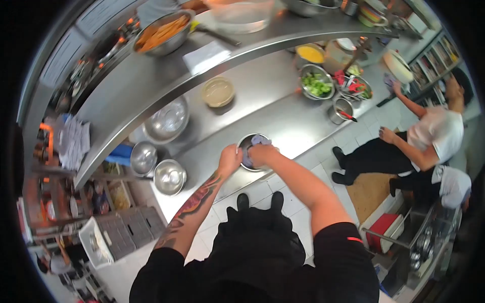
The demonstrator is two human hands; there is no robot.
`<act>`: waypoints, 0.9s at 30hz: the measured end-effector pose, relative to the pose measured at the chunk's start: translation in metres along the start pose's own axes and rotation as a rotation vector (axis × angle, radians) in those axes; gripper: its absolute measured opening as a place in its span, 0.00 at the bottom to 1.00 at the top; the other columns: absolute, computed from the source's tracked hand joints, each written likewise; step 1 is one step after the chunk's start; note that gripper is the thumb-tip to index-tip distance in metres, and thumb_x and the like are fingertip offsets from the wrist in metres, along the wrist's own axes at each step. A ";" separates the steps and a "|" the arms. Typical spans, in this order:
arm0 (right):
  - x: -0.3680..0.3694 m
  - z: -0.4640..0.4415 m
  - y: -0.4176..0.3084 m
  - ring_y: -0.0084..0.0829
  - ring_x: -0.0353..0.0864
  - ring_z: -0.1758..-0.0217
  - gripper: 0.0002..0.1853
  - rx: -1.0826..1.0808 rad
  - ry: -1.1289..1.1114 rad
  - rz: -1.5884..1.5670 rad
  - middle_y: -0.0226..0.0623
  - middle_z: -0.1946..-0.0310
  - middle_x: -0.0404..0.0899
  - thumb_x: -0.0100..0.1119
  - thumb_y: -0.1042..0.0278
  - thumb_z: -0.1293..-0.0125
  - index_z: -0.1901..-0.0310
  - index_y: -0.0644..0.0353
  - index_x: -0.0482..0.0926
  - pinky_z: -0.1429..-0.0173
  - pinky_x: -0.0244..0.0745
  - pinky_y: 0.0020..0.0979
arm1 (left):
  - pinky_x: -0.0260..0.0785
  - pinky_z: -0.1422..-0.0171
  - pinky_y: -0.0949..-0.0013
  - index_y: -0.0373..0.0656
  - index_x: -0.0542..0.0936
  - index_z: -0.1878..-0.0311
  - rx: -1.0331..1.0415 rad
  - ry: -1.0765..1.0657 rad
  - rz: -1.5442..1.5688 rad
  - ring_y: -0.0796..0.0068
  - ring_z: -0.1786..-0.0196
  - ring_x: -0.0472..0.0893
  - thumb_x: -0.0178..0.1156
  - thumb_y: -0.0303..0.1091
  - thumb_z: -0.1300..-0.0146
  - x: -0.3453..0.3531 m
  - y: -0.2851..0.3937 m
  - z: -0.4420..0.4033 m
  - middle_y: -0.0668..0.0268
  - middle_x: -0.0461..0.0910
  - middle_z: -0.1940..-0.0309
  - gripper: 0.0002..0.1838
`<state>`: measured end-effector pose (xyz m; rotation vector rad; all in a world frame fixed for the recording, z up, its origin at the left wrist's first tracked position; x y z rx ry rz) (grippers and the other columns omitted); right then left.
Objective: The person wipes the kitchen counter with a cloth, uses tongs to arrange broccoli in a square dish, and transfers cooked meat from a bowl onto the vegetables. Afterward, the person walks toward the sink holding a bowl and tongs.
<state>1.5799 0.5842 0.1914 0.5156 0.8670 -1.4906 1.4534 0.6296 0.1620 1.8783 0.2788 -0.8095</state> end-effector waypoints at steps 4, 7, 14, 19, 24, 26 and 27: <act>-0.038 0.030 -0.012 0.36 0.88 0.40 0.19 0.027 -0.117 0.404 0.37 0.47 0.90 0.67 0.55 0.40 0.49 0.49 0.92 0.39 0.81 0.39 | 0.78 0.54 0.45 0.34 0.81 0.59 -0.020 -0.047 -0.106 0.37 0.62 0.84 0.63 0.33 0.33 -0.079 0.032 -0.005 0.42 0.82 0.67 0.09; -0.102 0.061 -0.003 0.41 0.87 0.41 0.24 -0.020 0.130 0.128 0.40 0.44 0.88 0.68 0.55 0.41 0.41 0.44 0.87 0.39 0.82 0.42 | 0.76 0.58 0.56 0.34 0.83 0.60 -0.185 0.250 -0.003 0.59 0.66 0.84 0.68 0.33 0.34 -0.179 -0.034 0.032 0.54 0.82 0.75 0.10; -0.036 0.126 0.050 0.39 0.89 0.49 0.16 -0.137 1.091 -0.823 0.40 0.55 0.89 0.66 0.57 0.27 0.43 0.52 0.87 0.44 0.85 0.39 | 0.71 0.61 0.69 0.32 0.83 0.56 -0.533 0.291 -0.034 0.76 0.67 0.77 0.60 0.43 0.21 -0.303 -0.153 0.195 0.68 0.81 0.69 0.18; 0.191 0.120 0.182 0.26 0.88 0.67 0.17 0.182 0.580 -2.020 0.37 0.69 0.88 0.63 0.53 0.23 0.55 0.62 0.88 0.61 0.84 0.30 | 0.69 0.36 0.55 0.27 0.72 0.30 -0.662 0.020 -0.337 0.53 0.47 0.78 0.59 0.56 0.22 -0.285 -0.153 0.214 0.43 0.79 0.44 0.37; 0.298 0.043 0.307 0.26 0.85 0.68 0.18 0.569 0.715 -2.047 0.34 0.65 0.88 0.64 0.52 0.25 0.53 0.60 0.86 0.65 0.80 0.29 | 0.63 0.22 0.50 0.20 0.62 0.23 -0.800 0.083 -0.458 0.40 0.25 0.72 0.49 0.62 0.19 -0.276 -0.124 0.215 0.32 0.67 0.25 0.46; 0.293 -0.004 0.348 0.24 0.85 0.64 0.16 0.502 0.888 -2.266 0.36 0.59 0.88 0.63 0.53 0.24 0.52 0.59 0.85 0.64 0.81 0.30 | 0.65 0.24 0.52 0.20 0.64 0.24 -0.784 0.029 -0.489 0.42 0.29 0.74 0.49 0.57 0.18 -0.268 -0.098 0.218 0.34 0.69 0.27 0.42; 0.279 -0.021 0.357 0.24 0.85 0.64 0.16 0.499 0.874 -2.280 0.36 0.59 0.88 0.63 0.53 0.24 0.52 0.59 0.85 0.64 0.81 0.30 | 0.66 0.27 0.55 0.20 0.65 0.26 -0.780 -0.003 -0.499 0.45 0.33 0.76 0.49 0.53 0.17 -0.267 -0.087 0.222 0.36 0.72 0.30 0.39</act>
Point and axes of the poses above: each hand's wrist, its own z-axis away from the middle knuckle, its own x-axis out of the palm, y = z × x, the point moved 8 cm from there along -z, towards the middle knuckle
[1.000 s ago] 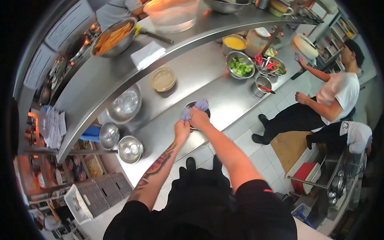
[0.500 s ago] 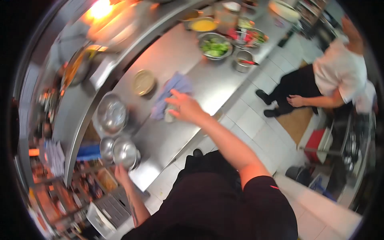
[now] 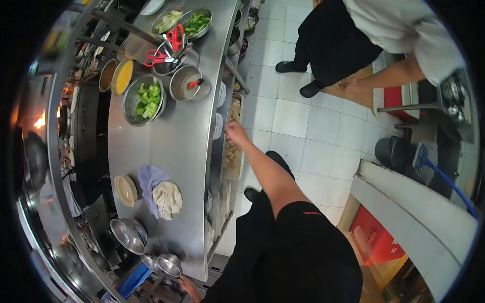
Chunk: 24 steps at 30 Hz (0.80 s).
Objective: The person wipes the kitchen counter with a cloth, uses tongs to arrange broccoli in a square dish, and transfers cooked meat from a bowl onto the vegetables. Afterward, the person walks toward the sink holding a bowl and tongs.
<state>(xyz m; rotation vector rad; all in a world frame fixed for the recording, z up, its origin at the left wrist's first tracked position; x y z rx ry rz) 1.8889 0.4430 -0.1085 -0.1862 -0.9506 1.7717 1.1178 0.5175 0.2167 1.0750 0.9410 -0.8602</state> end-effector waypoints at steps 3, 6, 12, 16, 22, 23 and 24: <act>0.028 -0.040 -0.037 0.45 0.87 0.61 0.14 -0.134 0.242 0.197 0.46 0.58 0.87 0.59 0.55 0.24 0.48 0.56 0.80 0.60 0.80 0.46 | 0.66 0.26 0.57 0.18 0.64 0.26 0.004 -0.075 -0.203 0.46 0.33 0.76 0.50 0.51 0.17 0.011 -0.037 0.007 0.35 0.73 0.31 0.38; 0.029 -0.094 0.007 0.55 0.86 0.51 0.17 -0.208 0.388 0.192 0.53 0.52 0.86 0.47 0.55 0.20 0.50 0.57 0.81 0.47 0.78 0.50 | 0.69 0.28 0.56 0.21 0.66 0.26 -0.017 -0.083 -0.080 0.48 0.31 0.75 0.56 0.46 0.19 0.030 -0.027 0.064 0.36 0.70 0.30 0.35; 0.039 -0.127 0.065 0.42 0.88 0.49 0.25 -0.292 0.166 -0.429 0.45 0.49 0.87 0.46 0.49 0.19 0.38 0.62 0.79 0.50 0.85 0.43 | 0.81 0.40 0.62 0.29 0.73 0.28 -0.038 -0.095 0.039 0.51 0.32 0.76 0.64 0.33 0.24 0.072 -0.009 0.165 0.39 0.63 0.25 0.27; 0.049 -0.132 0.089 0.43 0.87 0.46 0.28 -0.130 -0.046 -1.011 0.46 0.44 0.85 0.42 0.46 0.19 0.34 0.61 0.76 0.40 0.86 0.42 | 0.81 0.41 0.62 0.29 0.77 0.32 -0.014 -0.097 0.034 0.52 0.33 0.78 0.62 0.30 0.24 0.086 0.027 0.202 0.39 0.63 0.23 0.22; 0.027 -0.096 0.021 0.47 0.88 0.47 0.25 -0.369 0.000 -0.340 0.50 0.50 0.86 0.51 0.52 0.24 0.38 0.65 0.78 0.43 0.85 0.43 | 0.81 0.42 0.62 0.34 0.79 0.34 0.052 -0.035 0.262 0.58 0.35 0.80 0.60 0.26 0.25 0.110 0.116 0.178 0.50 0.75 0.29 0.19; 0.017 -0.072 -0.015 0.48 0.89 0.50 0.23 -0.522 0.124 0.121 0.53 0.54 0.87 0.56 0.57 0.27 0.41 0.67 0.80 0.45 0.85 0.43 | 0.80 0.43 0.62 0.35 0.80 0.35 0.097 -0.048 0.288 0.58 0.35 0.81 0.60 0.25 0.25 0.112 0.158 0.168 0.50 0.77 0.31 0.18; 0.014 -0.040 -0.056 0.49 0.91 0.53 0.20 -0.653 0.181 0.689 0.57 0.60 0.88 0.62 0.63 0.33 0.44 0.69 0.81 0.48 0.86 0.44 | 0.80 0.43 0.62 0.36 0.81 0.36 0.141 -0.062 0.311 0.58 0.36 0.81 0.60 0.24 0.26 0.115 0.200 0.154 0.51 0.78 0.32 0.17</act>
Point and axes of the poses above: each hand's wrist, its own z-axis away from the middle knuckle, its own x-axis out of the palm, y = z × x, the point moved 8 cm from there along -z, towards the middle knuckle
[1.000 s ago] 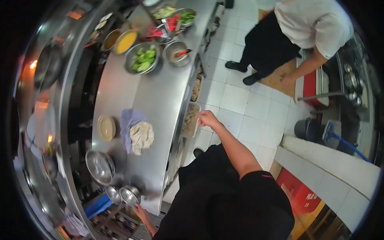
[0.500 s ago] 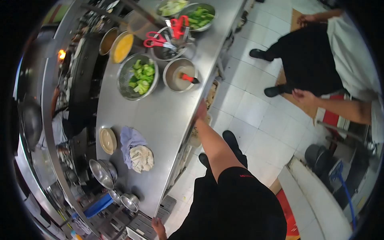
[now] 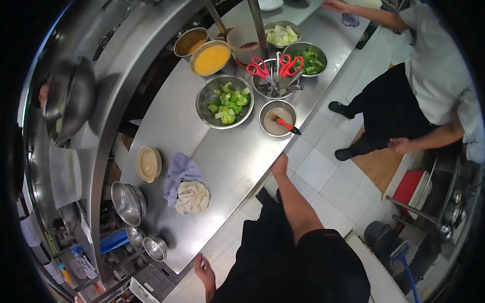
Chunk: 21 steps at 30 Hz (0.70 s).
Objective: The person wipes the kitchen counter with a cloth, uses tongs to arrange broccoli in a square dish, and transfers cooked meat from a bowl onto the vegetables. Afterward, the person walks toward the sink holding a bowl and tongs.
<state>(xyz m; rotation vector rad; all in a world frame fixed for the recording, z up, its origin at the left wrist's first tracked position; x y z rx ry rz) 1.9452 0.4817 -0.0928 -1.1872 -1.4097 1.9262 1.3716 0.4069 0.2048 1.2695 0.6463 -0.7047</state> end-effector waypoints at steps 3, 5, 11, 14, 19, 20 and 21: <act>-0.100 0.024 -0.027 0.38 0.82 0.86 0.18 0.231 -0.063 0.153 0.50 0.76 0.84 0.56 0.81 0.42 0.48 0.71 0.81 0.83 0.76 0.40 | 0.66 0.23 0.51 0.36 0.84 0.38 0.423 -0.104 -0.042 0.45 0.29 0.76 0.61 0.23 0.30 0.042 0.108 -0.059 0.46 0.77 0.32 0.18; -0.165 0.045 -0.049 0.37 0.84 0.84 0.16 0.402 -0.163 0.167 0.48 0.75 0.83 0.55 0.81 0.41 0.50 0.72 0.81 0.82 0.79 0.38 | 0.57 0.19 0.46 0.43 0.83 0.33 0.565 -0.211 -0.040 0.40 0.23 0.68 0.63 0.28 0.31 0.066 0.161 -0.097 0.44 0.72 0.27 0.22; -0.219 0.062 -0.166 0.31 0.85 0.78 0.16 0.180 -0.238 0.008 0.45 0.62 0.86 0.59 0.79 0.38 0.48 0.67 0.81 0.78 0.80 0.35 | 0.57 0.19 0.42 0.46 0.81 0.30 0.786 -0.149 -0.310 0.33 0.23 0.65 0.62 0.37 0.29 0.112 0.172 -0.205 0.40 0.67 0.24 0.24; -0.155 0.047 -0.189 0.31 0.88 0.69 0.18 0.147 -0.348 -0.040 0.43 0.55 0.87 0.59 0.80 0.34 0.42 0.64 0.79 0.74 0.85 0.35 | 0.68 0.28 0.47 0.38 0.82 0.36 0.634 -0.059 -0.247 0.40 0.35 0.76 0.65 0.41 0.28 0.118 0.207 -0.211 0.42 0.76 0.33 0.23; -0.051 0.034 -0.198 0.32 0.88 0.71 0.17 0.243 -0.578 -0.211 0.42 0.64 0.85 0.63 0.74 0.30 0.42 0.65 0.76 0.70 0.84 0.37 | 0.81 0.52 0.63 0.39 0.80 0.33 0.415 -0.289 0.181 0.62 0.51 0.86 0.67 0.41 0.28 0.182 0.260 -0.200 0.49 0.81 0.44 0.25; -0.064 0.037 -0.229 0.34 0.89 0.70 0.15 0.261 -0.615 -0.123 0.43 0.65 0.86 0.64 0.72 0.31 0.44 0.62 0.78 0.66 0.84 0.39 | 0.81 0.57 0.65 0.40 0.78 0.31 0.181 -0.360 0.305 0.65 0.53 0.86 0.67 0.40 0.27 0.197 0.250 -0.205 0.51 0.81 0.44 0.26; -0.077 0.035 -0.253 0.36 0.89 0.70 0.13 0.279 -0.651 -0.035 0.43 0.66 0.86 0.65 0.71 0.32 0.47 0.60 0.80 0.62 0.84 0.41 | 0.82 0.62 0.67 0.41 0.76 0.28 -0.057 -0.428 0.427 0.69 0.56 0.87 0.66 0.38 0.27 0.214 0.240 -0.207 0.54 0.81 0.44 0.27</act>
Point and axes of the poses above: each hand's wrist, its own z-axis away from the middle knuckle, its own x-axis out of the palm, y = z × x, the point moved 8 cm from there along -z, towards the middle knuckle
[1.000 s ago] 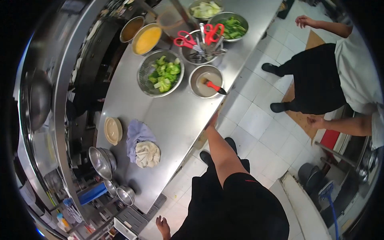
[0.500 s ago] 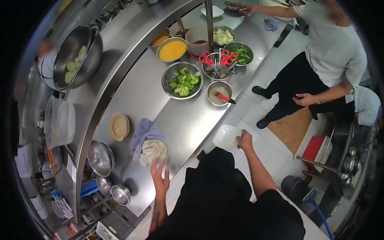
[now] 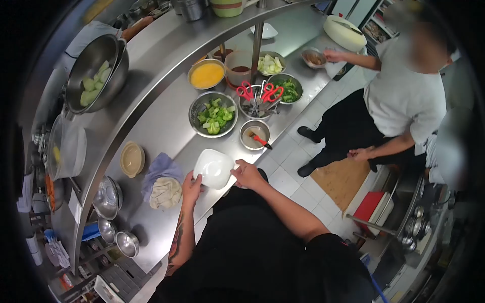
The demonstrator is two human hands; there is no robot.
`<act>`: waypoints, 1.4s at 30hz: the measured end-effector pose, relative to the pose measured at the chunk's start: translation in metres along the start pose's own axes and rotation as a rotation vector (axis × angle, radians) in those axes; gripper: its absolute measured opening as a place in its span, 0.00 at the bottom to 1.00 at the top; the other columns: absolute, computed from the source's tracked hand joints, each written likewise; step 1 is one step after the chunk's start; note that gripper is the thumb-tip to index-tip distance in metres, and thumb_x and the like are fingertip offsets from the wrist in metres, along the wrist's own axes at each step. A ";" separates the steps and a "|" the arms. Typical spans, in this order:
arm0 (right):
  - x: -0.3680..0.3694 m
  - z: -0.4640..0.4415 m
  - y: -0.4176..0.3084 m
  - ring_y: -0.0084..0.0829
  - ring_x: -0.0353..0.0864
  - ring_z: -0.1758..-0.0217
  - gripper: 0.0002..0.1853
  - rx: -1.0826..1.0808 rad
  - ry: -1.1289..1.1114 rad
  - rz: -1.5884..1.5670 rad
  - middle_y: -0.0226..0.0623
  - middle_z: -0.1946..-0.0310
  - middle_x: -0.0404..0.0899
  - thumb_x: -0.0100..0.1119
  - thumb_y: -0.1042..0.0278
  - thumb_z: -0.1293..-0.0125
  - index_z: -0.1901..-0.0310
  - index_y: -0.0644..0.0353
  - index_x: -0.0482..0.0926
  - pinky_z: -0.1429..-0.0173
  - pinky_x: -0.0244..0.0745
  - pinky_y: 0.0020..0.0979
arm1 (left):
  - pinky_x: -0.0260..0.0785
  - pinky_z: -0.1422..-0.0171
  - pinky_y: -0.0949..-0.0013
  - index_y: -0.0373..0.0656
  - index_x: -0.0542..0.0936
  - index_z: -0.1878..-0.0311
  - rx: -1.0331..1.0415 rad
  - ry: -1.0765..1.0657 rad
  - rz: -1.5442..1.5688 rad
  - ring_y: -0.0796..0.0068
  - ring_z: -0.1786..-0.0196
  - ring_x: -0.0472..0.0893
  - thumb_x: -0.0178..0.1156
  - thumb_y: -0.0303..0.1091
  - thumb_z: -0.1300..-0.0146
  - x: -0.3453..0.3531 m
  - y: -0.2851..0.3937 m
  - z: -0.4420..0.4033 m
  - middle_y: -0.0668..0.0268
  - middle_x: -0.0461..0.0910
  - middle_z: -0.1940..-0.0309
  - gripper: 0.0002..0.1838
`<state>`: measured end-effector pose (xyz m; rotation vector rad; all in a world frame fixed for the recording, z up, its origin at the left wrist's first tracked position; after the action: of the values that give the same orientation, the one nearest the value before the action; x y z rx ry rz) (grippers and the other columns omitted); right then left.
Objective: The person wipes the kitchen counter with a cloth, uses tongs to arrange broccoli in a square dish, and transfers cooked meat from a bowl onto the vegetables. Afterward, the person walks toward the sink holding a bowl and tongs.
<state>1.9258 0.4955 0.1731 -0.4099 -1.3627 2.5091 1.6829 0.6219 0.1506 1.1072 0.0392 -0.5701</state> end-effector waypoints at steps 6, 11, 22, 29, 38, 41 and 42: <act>-0.131 -0.025 -0.165 0.46 0.87 0.57 0.05 -0.766 0.485 0.955 0.40 0.64 0.87 0.65 0.67 0.36 0.61 0.56 0.85 0.56 0.82 0.45 | 0.86 0.62 0.70 0.44 0.71 0.24 -0.060 0.139 0.211 0.69 0.55 0.87 0.58 0.28 0.24 0.010 -0.028 -0.015 0.60 0.78 0.44 0.26; -0.132 -0.135 -0.176 0.41 0.87 0.48 0.07 -0.665 0.298 1.589 0.37 0.60 0.89 0.66 0.68 0.40 0.62 0.57 0.89 0.50 0.82 0.42 | 0.85 0.57 0.69 0.38 0.70 0.24 -0.065 0.193 0.447 0.69 0.53 0.87 0.60 0.31 0.23 0.028 -0.031 -0.006 0.59 0.78 0.42 0.26; -0.186 -0.055 -0.143 0.50 0.88 0.71 0.11 -0.757 0.527 0.736 0.47 0.74 0.86 0.59 0.63 0.25 0.59 0.64 0.82 0.65 0.82 0.43 | 0.81 0.52 0.70 0.38 0.73 0.26 0.033 0.185 0.348 0.72 0.51 0.84 0.62 0.36 0.23 -0.002 -0.049 0.026 0.57 0.80 0.36 0.27; -0.177 -0.051 -0.083 0.26 0.81 0.82 0.11 -0.265 0.319 0.315 0.37 0.79 0.80 0.54 0.65 0.21 0.56 0.62 0.82 0.77 0.74 0.31 | 0.76 0.54 0.75 0.42 0.80 0.33 0.358 0.246 0.080 0.80 0.57 0.79 0.63 0.28 0.27 -0.004 0.025 0.054 0.65 0.82 0.48 0.20; -0.010 0.041 -0.131 0.28 0.78 0.71 0.06 -0.653 0.023 0.241 0.37 0.73 0.78 0.53 0.70 0.18 0.51 0.63 0.75 0.64 0.76 0.32 | 0.72 0.66 0.77 0.36 0.79 0.54 0.490 -0.009 0.366 0.84 0.70 0.80 0.66 0.30 0.25 0.086 0.150 0.048 0.67 0.83 0.68 0.08; -0.004 0.015 -0.107 0.40 0.86 0.67 0.11 -0.585 0.028 0.167 0.44 0.68 0.83 0.58 0.67 0.22 0.45 0.65 0.74 0.60 0.78 0.39 | 0.71 0.67 0.78 0.34 0.77 0.51 0.372 0.114 0.383 0.85 0.70 0.79 0.68 0.32 0.27 0.075 0.123 0.056 0.63 0.84 0.65 0.12; -0.004 0.013 -0.109 0.40 0.86 0.67 0.11 -0.584 0.021 0.167 0.44 0.68 0.83 0.58 0.67 0.22 0.45 0.65 0.74 0.60 0.78 0.39 | 0.71 0.67 0.78 0.34 0.77 0.51 0.370 0.121 0.383 0.85 0.70 0.79 0.68 0.32 0.27 0.072 0.112 0.056 0.63 0.84 0.65 0.12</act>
<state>1.9350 0.5415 0.2721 -0.6809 -2.1226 2.1693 1.7813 0.5801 0.2472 1.4646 -0.1777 -0.1664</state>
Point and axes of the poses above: each hand's wrist, its own z-axis away from the middle knuckle, its own x-axis out of the palm, y = z × x, the point moved 8 cm from there along -z, towards the middle knuckle
